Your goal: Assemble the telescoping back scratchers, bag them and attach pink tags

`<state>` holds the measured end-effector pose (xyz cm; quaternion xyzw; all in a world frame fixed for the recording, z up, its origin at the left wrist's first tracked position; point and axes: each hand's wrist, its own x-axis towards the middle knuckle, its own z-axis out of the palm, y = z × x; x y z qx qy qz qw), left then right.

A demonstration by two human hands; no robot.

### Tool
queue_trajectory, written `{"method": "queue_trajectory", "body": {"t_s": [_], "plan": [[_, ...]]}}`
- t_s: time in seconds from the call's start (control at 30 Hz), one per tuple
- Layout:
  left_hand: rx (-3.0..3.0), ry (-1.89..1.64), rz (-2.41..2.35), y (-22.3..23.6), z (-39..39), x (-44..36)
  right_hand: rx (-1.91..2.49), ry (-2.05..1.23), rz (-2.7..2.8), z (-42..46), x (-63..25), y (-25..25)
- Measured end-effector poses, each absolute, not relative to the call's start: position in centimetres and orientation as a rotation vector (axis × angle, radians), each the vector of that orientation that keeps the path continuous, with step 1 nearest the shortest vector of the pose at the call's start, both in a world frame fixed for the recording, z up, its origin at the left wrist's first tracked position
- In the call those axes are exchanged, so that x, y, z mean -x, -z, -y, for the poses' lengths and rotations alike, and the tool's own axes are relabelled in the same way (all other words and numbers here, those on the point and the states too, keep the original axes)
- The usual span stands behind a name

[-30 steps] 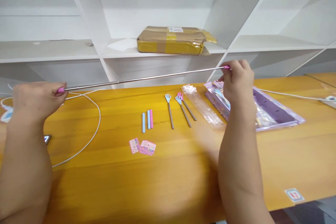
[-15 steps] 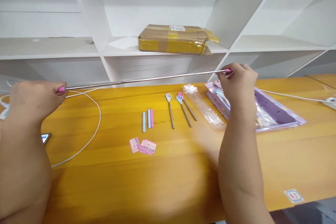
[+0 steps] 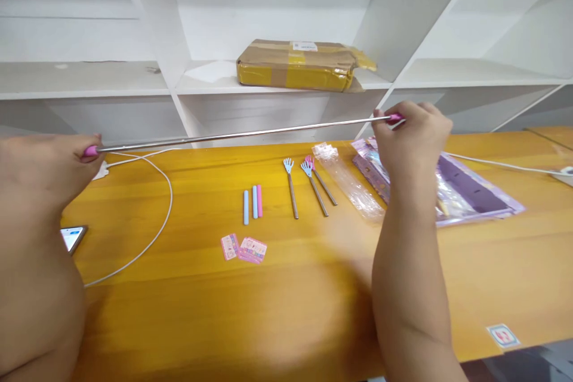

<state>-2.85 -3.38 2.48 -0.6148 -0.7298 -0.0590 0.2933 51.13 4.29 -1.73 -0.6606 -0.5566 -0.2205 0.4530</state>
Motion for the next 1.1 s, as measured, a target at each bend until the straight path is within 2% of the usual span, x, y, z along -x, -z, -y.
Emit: {"method": "queue_trajectory", "body": {"t_s": [0.2,0.37,0.5,0.63,0.83,1.1], "plan": [[1.862,0.02,1.838,0.0,4.5,-3.5,1.509,0.636,1.608,-2.2,-43.2,2.6],[2.088,-0.081,1.903,1.9,4.7,-8.0,1.4,0.725,1.819,0.5,-35.4,5.7],[2.253,-0.121,1.881,3.2,4.6,-9.8,1.423,0.658,2.019,2.4,-31.5,8.1],[2.328,-0.185,1.816,3.7,4.5,-10.1,1.467,0.5,2.202,3.0,-30.1,8.9],[2.339,-0.173,1.795,3.8,4.3,-9.7,1.696,0.426,2.24,2.7,-30.5,7.4],[2.37,-0.096,1.773,5.0,4.0,-9.7,1.739,0.373,2.344,2.1,-30.8,6.9]]}}
